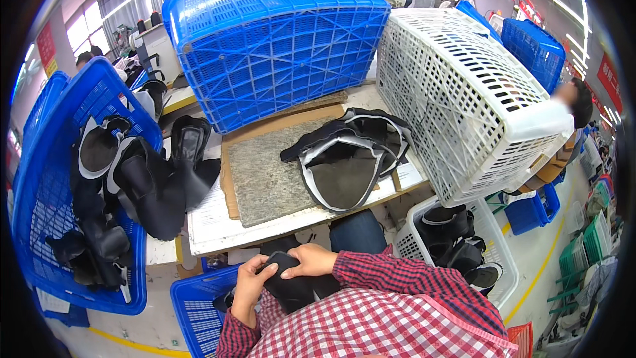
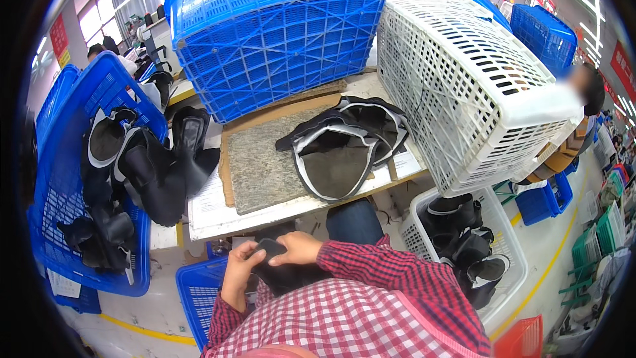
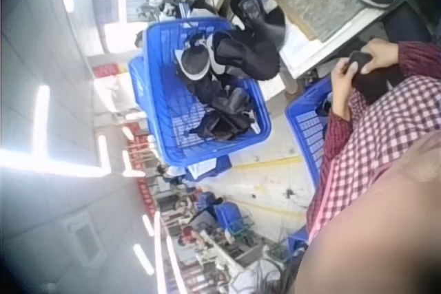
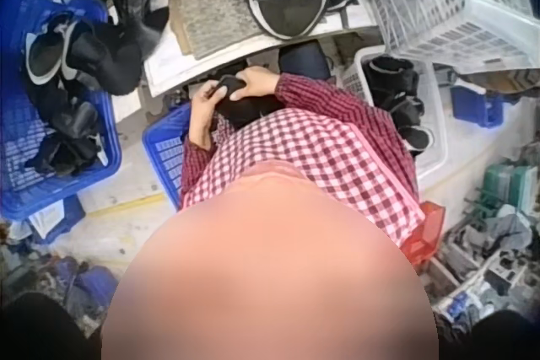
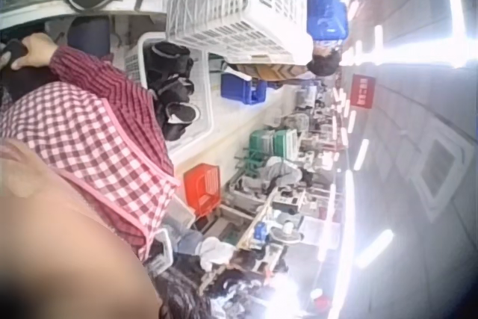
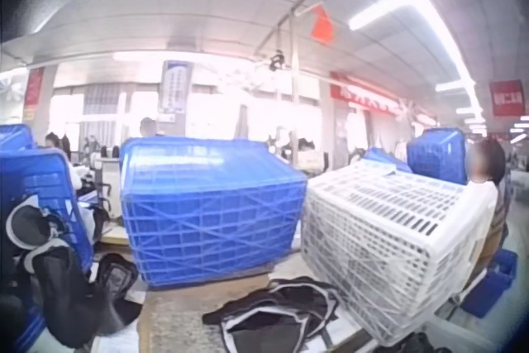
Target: The person sits on the floor and repeatedly picks up black shoe uppers from a blue basket, folds and aligns the edges by hand, and places them back into the basket. The task involves handling multiple shoe parts one at a time without using tools.
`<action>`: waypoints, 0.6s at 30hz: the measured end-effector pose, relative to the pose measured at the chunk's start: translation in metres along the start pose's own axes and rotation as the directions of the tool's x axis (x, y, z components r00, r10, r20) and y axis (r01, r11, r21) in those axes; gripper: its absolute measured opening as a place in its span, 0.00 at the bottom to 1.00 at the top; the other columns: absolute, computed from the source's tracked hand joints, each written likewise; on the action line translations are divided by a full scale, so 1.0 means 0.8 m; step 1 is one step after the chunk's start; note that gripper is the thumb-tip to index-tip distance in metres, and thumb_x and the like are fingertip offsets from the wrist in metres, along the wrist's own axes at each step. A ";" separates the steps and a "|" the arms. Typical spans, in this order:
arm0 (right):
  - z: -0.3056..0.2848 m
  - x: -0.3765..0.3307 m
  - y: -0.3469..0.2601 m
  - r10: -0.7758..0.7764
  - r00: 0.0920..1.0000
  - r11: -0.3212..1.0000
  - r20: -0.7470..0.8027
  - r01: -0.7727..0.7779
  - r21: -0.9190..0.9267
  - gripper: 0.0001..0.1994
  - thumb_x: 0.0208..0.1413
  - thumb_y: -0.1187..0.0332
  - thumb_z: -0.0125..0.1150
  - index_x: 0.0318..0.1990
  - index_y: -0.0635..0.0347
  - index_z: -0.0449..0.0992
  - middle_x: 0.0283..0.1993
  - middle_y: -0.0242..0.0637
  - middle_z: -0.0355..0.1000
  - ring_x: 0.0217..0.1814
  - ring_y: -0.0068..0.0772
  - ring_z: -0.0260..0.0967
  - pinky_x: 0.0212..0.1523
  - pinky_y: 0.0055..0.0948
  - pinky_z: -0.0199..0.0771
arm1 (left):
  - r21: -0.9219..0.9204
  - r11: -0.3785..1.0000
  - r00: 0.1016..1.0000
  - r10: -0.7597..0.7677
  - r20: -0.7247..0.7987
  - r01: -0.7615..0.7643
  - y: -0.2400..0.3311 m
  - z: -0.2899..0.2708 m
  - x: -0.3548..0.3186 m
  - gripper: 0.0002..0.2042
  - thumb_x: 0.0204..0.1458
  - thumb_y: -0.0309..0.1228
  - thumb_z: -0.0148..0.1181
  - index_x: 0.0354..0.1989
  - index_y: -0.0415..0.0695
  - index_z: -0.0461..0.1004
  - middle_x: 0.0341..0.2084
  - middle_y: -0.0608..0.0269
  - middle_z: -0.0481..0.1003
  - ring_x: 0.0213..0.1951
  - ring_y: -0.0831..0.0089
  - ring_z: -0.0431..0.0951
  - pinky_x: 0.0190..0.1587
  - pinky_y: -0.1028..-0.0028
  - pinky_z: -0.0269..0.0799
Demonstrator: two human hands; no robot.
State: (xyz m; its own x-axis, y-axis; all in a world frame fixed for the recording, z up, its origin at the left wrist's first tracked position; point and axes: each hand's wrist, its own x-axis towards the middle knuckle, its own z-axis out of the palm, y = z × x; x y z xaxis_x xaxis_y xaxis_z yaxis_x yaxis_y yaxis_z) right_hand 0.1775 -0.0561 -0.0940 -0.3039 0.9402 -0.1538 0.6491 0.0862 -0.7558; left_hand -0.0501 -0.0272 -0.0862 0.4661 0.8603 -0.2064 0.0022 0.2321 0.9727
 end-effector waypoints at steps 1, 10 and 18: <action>0.000 -0.003 0.006 -0.020 1.000 1.000 -0.013 0.020 0.021 0.33 0.51 0.37 0.72 0.41 0.65 0.81 0.33 0.53 0.79 0.38 0.54 0.80 0.40 0.46 0.75 | -0.004 1.000 1.000 -0.009 0.001 0.009 0.000 0.005 0.000 0.03 0.56 0.21 0.68 0.38 0.38 0.80 0.30 0.72 0.79 0.34 0.85 0.74 0.38 0.81 0.70; -0.003 -0.017 0.044 -0.031 1.000 0.979 -0.002 0.031 0.200 0.23 0.68 0.46 0.58 0.48 0.59 0.80 0.37 0.46 0.81 0.41 0.47 0.80 0.44 0.41 0.75 | 0.149 0.989 1.000 0.000 -0.005 0.000 0.001 0.032 0.013 0.04 0.56 0.22 0.68 0.35 0.38 0.78 0.28 0.72 0.77 0.32 0.85 0.72 0.37 0.81 0.68; -0.007 -0.016 0.051 -0.002 0.999 0.948 0.039 -0.011 0.317 0.21 0.71 0.48 0.55 0.52 0.57 0.80 0.41 0.41 0.82 0.44 0.36 0.81 0.48 0.37 0.75 | 0.176 0.984 1.000 -0.003 -0.025 0.008 0.007 0.039 0.016 0.06 0.57 0.22 0.68 0.39 0.37 0.77 0.30 0.70 0.78 0.32 0.84 0.75 0.38 0.81 0.70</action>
State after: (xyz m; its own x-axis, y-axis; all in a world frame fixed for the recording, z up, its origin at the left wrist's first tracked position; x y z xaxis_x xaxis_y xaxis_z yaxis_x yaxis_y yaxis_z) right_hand 0.2118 -0.0625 -0.1191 -0.3322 0.9263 -0.1775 0.3977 -0.0331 -0.9169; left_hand -0.0167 -0.0286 -0.0802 0.4439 0.8706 -0.2121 0.1616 0.1551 0.9746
